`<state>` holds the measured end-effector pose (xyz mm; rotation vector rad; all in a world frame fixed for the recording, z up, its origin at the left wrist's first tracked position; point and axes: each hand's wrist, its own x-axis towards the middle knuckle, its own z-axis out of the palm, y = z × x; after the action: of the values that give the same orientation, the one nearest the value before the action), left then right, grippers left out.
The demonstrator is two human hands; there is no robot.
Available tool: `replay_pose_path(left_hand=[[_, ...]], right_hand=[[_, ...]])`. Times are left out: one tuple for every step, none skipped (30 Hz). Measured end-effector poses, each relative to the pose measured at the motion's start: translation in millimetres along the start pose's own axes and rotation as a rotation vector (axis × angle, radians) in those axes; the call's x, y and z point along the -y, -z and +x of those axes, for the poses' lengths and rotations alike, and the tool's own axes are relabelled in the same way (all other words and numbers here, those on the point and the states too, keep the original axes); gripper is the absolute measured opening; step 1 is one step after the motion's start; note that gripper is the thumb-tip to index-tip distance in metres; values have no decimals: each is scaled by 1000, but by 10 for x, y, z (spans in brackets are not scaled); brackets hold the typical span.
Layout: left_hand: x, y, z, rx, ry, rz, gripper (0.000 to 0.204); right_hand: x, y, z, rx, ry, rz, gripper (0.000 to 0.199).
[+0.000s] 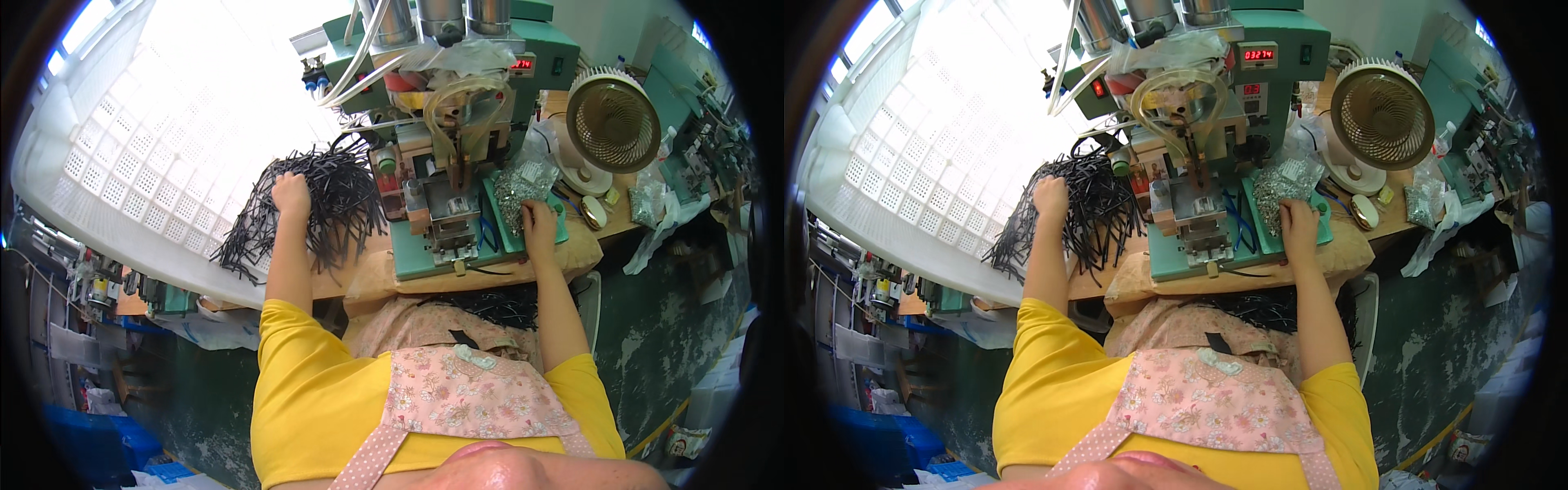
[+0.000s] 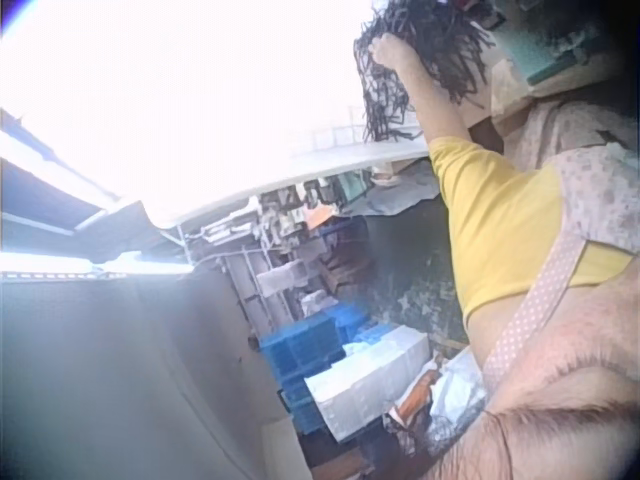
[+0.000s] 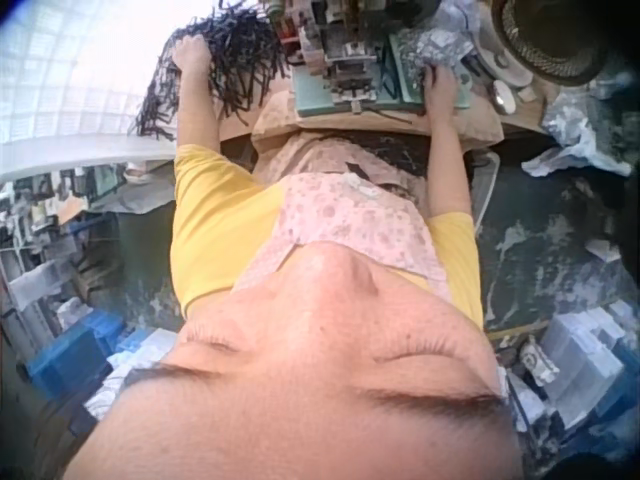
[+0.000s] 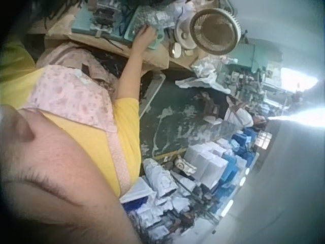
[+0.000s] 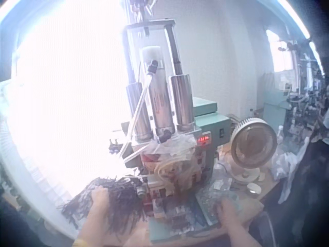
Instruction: The person repeatedly picks small metallic components and black plastic pieces from a tray and inserts them into a machine fixture. The person operates the machine to process each piece and places the finished items into a white basket.
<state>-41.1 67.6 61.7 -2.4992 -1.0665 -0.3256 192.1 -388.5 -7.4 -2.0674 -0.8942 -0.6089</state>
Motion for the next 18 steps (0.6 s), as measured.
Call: replay_pose_path(left_hand=[[70,49,-18,35,34,8,17],[148,95,-59,37,63,25,16],[241,138,-131,85,55,-6,15],[310,174,-209,107,49,-27,14],[347,201,-284,162,147,-75,12],[362,215,-410,181,135,-212,13],[377,240,-532,164,124,-344,15],[373,273,-633,147,109,-474,16],[297,301,-738,120,165,-730,18],[197,344,-825,108,232,-1015,20],[92,414,-858,145,292,-1121,22],[-31,509,-898,218,405,-1480,20],[-197,623,-964,135,310,-1634,19],[-368,764,-1032,85,281,-1733,19],[-513,929,-1078,12,217,-1798,17],[-635,1108,-1116,-72,136,-1868,16],[-726,1290,-1125,-78,151,-2017,13],[-824,1459,-1150,-117,61,-2024,13]], right_hand=[[10,3,3,2,-2,-4,10],[28,10,3,8,-5,-6,10],[58,20,6,19,-19,21,11],[98,37,15,28,-52,34,11],[152,59,27,35,-75,61,12],[218,87,47,42,-99,87,13],[297,112,85,31,-122,149,13],[395,134,125,19,-147,210,14],[507,168,156,4,-182,282,14],[618,207,204,20,-162,319,14],[726,244,270,32,-150,368,14],[837,276,338,42,-138,418,14],[943,312,397,60,-109,439,14],[1039,347,449,79,-79,458,14],[1135,358,484,81,-16,479,14],[1227,347,509,141,-76,522,14],[1302,329,527,179,-103,570,15],[1362,307,530,207,-114,633,15]])
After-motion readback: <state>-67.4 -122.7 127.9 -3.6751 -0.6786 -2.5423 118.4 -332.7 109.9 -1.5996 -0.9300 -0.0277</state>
